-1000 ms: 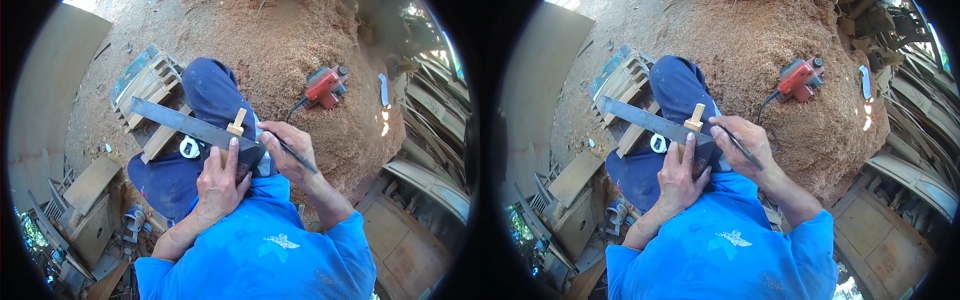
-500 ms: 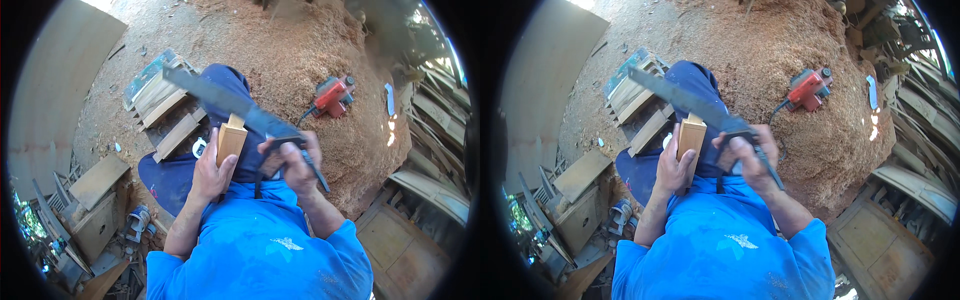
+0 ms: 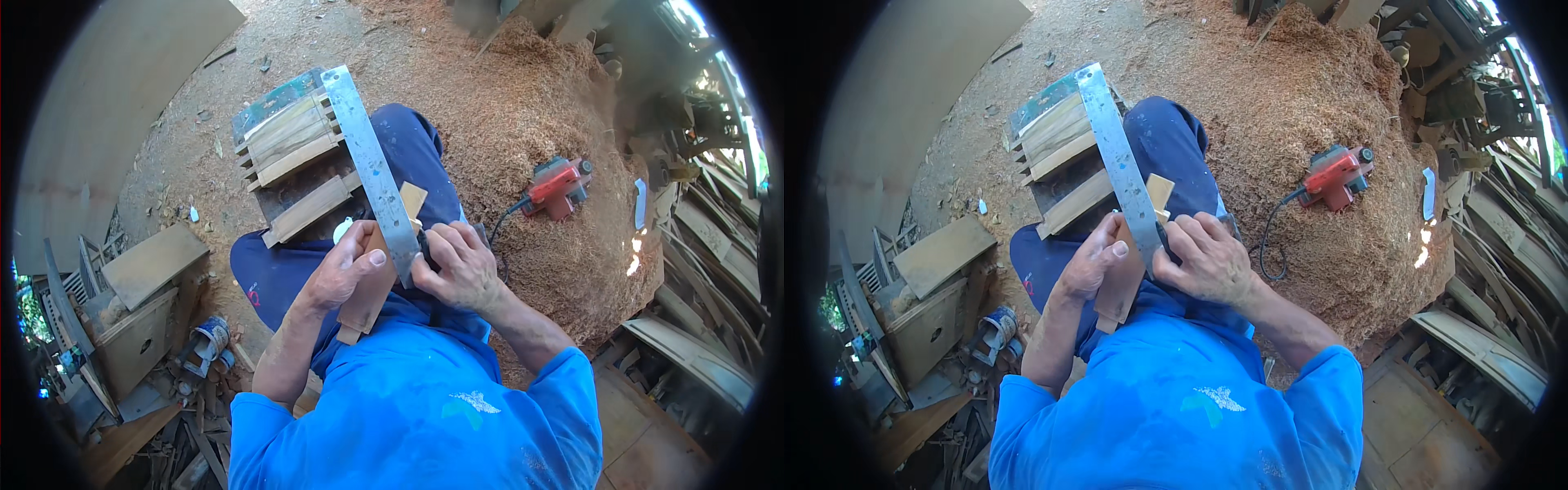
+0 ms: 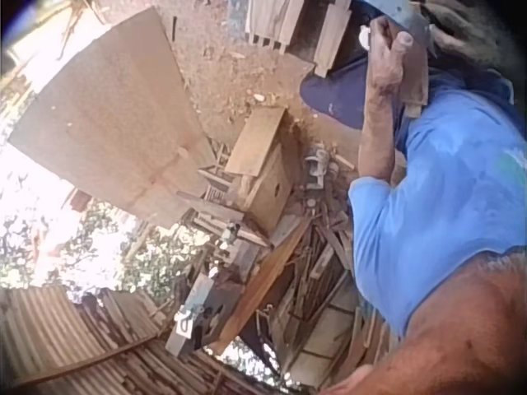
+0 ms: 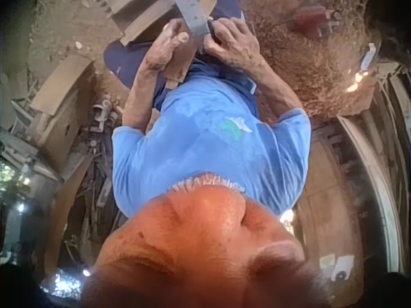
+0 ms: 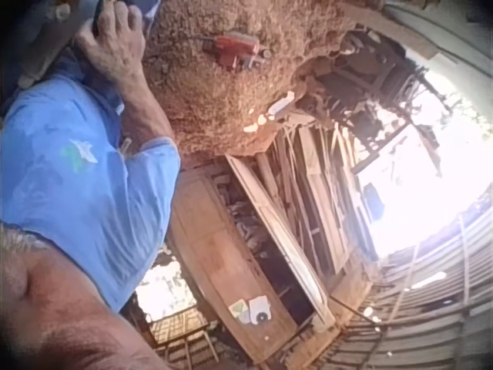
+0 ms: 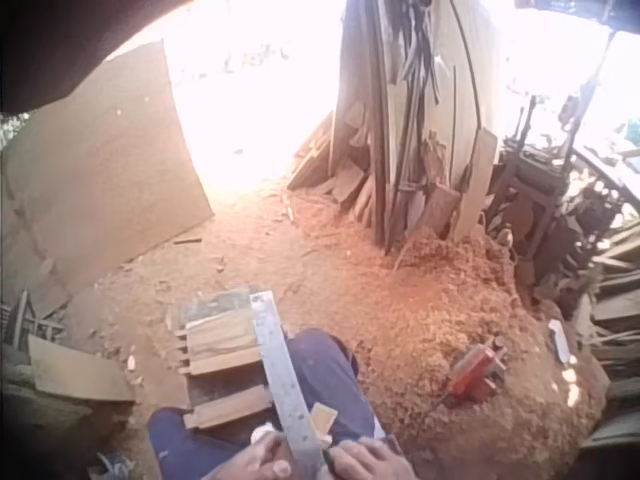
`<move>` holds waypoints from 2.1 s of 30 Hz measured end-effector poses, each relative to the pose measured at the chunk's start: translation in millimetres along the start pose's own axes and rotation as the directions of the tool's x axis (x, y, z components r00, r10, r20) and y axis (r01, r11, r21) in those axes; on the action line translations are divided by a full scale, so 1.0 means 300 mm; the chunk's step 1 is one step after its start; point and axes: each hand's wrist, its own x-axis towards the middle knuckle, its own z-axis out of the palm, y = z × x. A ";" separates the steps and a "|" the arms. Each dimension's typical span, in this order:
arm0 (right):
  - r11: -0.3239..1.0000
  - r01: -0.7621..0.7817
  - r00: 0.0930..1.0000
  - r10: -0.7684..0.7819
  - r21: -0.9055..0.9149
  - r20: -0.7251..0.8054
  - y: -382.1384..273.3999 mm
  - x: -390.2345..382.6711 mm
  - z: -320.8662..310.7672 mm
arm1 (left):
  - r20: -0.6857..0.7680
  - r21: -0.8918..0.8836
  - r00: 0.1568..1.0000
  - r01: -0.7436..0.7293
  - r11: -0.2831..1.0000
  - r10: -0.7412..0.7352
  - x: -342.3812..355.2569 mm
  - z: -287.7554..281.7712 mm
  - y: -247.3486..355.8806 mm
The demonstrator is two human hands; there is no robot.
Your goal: The person marks a piece of wood using a try square and a pencil while holding it against another piece of wood.
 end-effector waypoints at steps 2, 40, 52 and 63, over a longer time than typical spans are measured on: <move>0.999 0.014 0.999 -0.013 -0.037 0.038 0.005 0.013 0.032 | -0.009 0.200 0.997 -0.067 0.977 0.071 0.019 0.000 -0.045; -0.374 -0.431 0.571 0.592 0.821 0.569 -0.221 0.202 0.140 | -0.466 -0.055 0.842 -0.336 0.940 0.274 -0.184 -0.035 0.073; -0.323 -0.432 0.609 0.585 0.842 0.536 -0.219 0.199 0.110 | -0.478 0.010 0.814 -0.371 0.928 0.330 -0.197 -0.005 0.067; -0.373 -0.401 0.578 0.605 0.836 0.548 -0.222 0.190 0.092 | -0.453 0.140 0.813 -0.341 0.930 0.366 -0.190 0.001 0.067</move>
